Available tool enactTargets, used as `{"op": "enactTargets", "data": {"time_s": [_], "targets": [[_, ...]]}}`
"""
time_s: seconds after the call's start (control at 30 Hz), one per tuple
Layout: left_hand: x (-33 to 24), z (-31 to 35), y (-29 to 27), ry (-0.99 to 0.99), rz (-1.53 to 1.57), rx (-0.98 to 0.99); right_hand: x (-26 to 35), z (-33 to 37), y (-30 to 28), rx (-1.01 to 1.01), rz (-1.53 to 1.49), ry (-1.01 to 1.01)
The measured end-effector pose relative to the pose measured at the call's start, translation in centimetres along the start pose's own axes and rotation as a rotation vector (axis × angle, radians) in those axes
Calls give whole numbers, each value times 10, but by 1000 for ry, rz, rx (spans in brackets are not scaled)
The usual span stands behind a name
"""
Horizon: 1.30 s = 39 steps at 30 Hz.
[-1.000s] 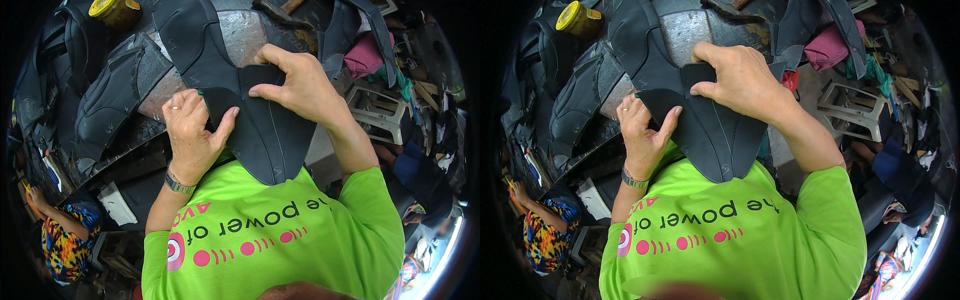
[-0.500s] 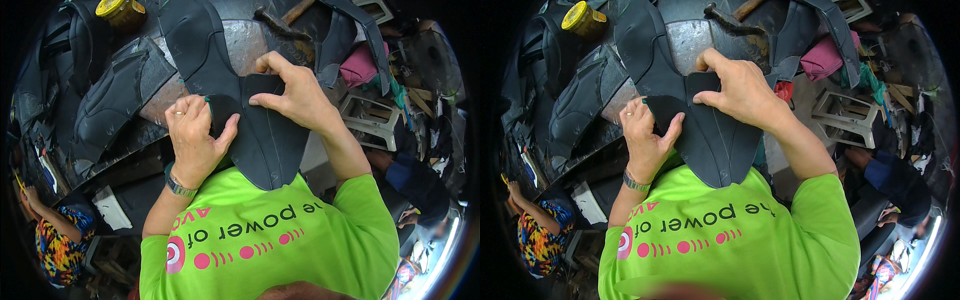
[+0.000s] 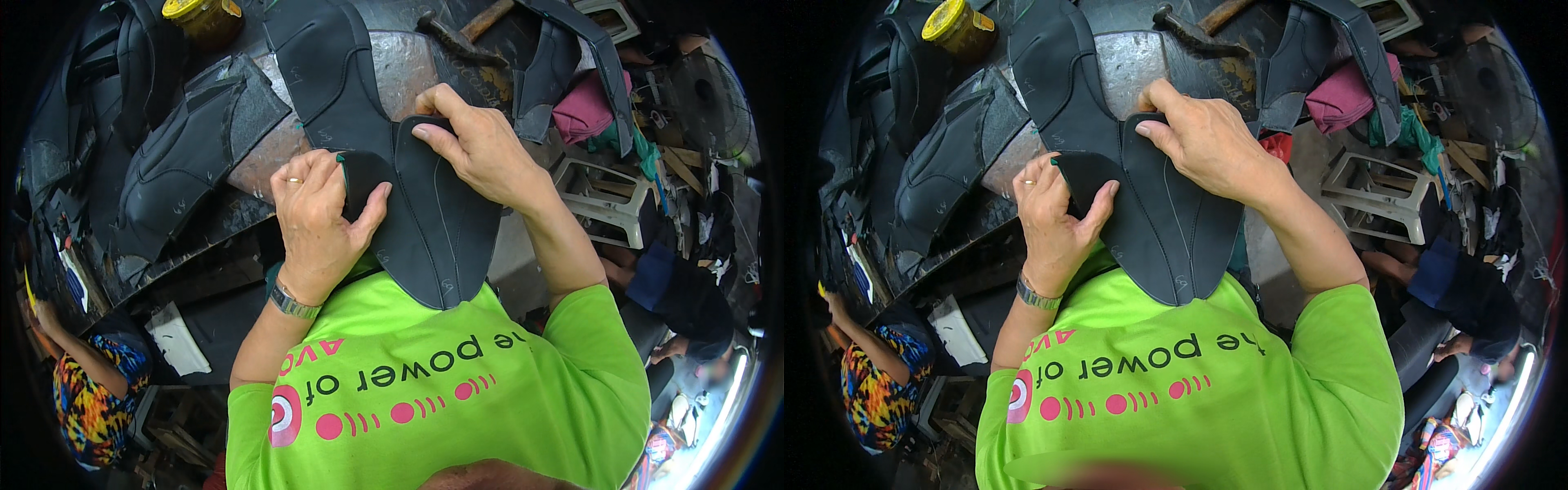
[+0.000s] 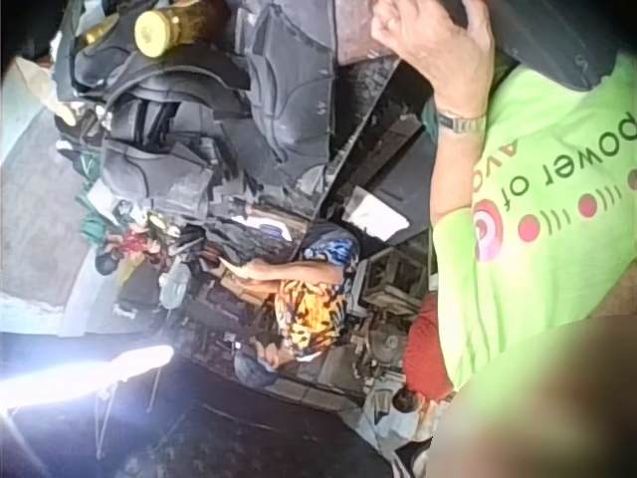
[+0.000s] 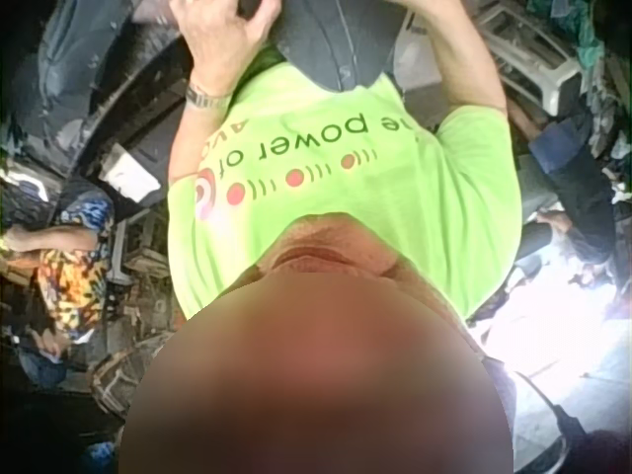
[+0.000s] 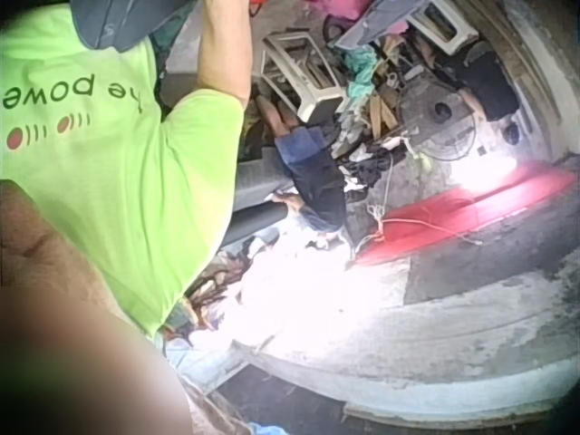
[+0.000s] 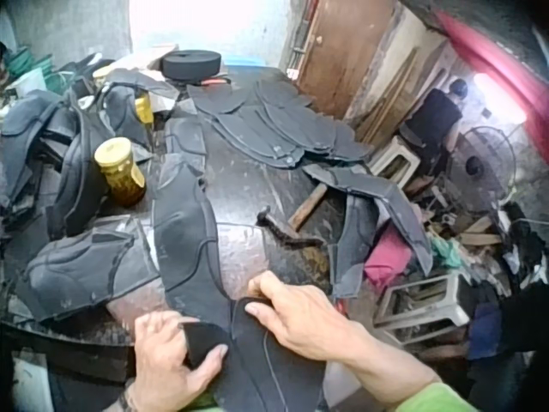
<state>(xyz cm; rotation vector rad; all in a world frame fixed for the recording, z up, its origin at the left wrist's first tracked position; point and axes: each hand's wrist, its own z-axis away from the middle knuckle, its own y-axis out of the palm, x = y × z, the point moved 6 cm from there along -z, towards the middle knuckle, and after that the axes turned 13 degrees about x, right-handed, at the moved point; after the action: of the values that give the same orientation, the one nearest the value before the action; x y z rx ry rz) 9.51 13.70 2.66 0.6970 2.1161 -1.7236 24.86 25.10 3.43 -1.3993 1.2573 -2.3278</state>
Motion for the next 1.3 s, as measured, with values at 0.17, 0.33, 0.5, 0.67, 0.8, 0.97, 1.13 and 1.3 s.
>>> {"op": "enactTargets", "data": {"time_s": [0.17,0.33,0.5,0.67,0.8,0.97,1.13,1.3], "targets": [[0,1,0,-7,7,0,1,0,2,-28,38,-42],[0,1,0,-14,5,4,5,-1,0,-79,94,-114],[-1,0,0,-7,-9,-13,8,1,-1,-53,111,16],[-2,0,-1,-1,-9,-18,13,2,-6,-93,140,55],[-2,1,0,-2,-17,-14,8,0,-3,-36,50,45],[-1,2,2,20,7,-46,7,-2,-1,-129,-60,-127],[1,3,2,21,1,-41,5,-3,1,-169,-79,-211],[0,2,2,43,2,-31,3,-3,3,-108,-57,-158]]}}
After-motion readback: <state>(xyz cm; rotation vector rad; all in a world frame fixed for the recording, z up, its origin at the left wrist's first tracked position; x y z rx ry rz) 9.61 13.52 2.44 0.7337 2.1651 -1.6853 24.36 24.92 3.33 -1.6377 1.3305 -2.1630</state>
